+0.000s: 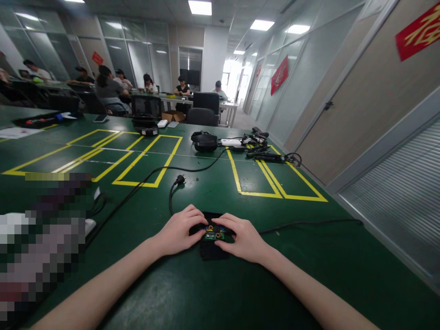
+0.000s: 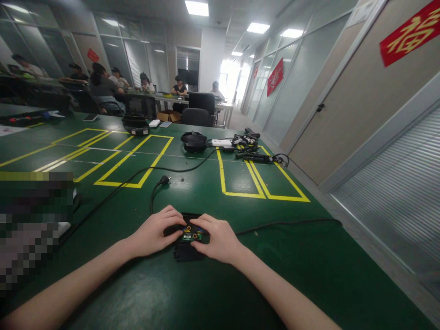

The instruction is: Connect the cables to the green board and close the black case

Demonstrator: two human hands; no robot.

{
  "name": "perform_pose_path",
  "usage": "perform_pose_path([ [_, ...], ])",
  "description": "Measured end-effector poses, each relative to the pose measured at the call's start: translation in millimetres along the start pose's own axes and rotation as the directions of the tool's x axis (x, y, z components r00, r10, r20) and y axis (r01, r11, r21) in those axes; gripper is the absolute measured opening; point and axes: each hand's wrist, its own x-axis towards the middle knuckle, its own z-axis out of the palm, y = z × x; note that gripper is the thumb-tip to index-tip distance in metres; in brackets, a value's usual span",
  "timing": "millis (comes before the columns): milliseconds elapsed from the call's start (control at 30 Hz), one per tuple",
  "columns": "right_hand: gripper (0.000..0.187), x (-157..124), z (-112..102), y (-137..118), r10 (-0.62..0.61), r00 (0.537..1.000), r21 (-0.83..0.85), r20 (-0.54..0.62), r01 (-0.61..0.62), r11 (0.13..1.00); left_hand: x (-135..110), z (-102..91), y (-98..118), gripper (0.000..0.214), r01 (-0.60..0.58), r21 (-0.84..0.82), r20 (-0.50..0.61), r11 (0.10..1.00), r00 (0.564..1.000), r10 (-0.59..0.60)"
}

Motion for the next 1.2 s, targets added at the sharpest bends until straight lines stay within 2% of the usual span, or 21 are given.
perform_pose_path([
  [233,0.042,1,4,7,0.007,0.998,0.000,-0.059,-0.007,1.000,-1,0.4,0,0.014,0.064,-0.017,0.050,0.998,0.997,-0.063],
  [400,0.040,3,7,10,0.024,0.997,-0.016,-0.068,-0.025,1.000,-1,-1.0,-3,0.015,0.060,0.037,0.014,0.997,0.998,-0.061],
  [600,0.040,2,-7,6,0.033,0.998,-0.031,-0.055,-0.035,0.999,-2,-4.5,-8,0.018,0.049,0.033,0.015,0.998,0.999,-0.049],
  [700,0.029,0,-18,5,0.054,0.998,-0.025,-0.040,-0.055,0.998,-2,-7.3,-9,0.016,0.064,0.055,0.026,0.996,0.998,-0.065],
  [867,0.008,0,-28,14,0.080,0.996,-0.116,-0.026,-0.083,0.990,-1,-10.6,-9,0.015,0.063,0.065,0.053,0.996,0.996,-0.067],
  [967,0.005,0,-28,19,0.077,0.997,-0.110,0.025,-0.074,0.991,-1,-10.3,-8,0.015,0.087,0.058,0.045,0.995,0.995,-0.089],
  [1100,0.007,0,-23,23,0.029,0.999,-0.063,0.033,-0.026,0.998,-1,-7.2,-6,0.030,0.133,0.044,0.037,0.990,0.990,-0.135],
  [1200,0.008,0,-21,24,0.013,1.000,-0.036,0.024,-0.012,0.999,-1,-4.2,-6,0.043,0.122,0.066,0.056,0.990,0.990,-0.126],
])
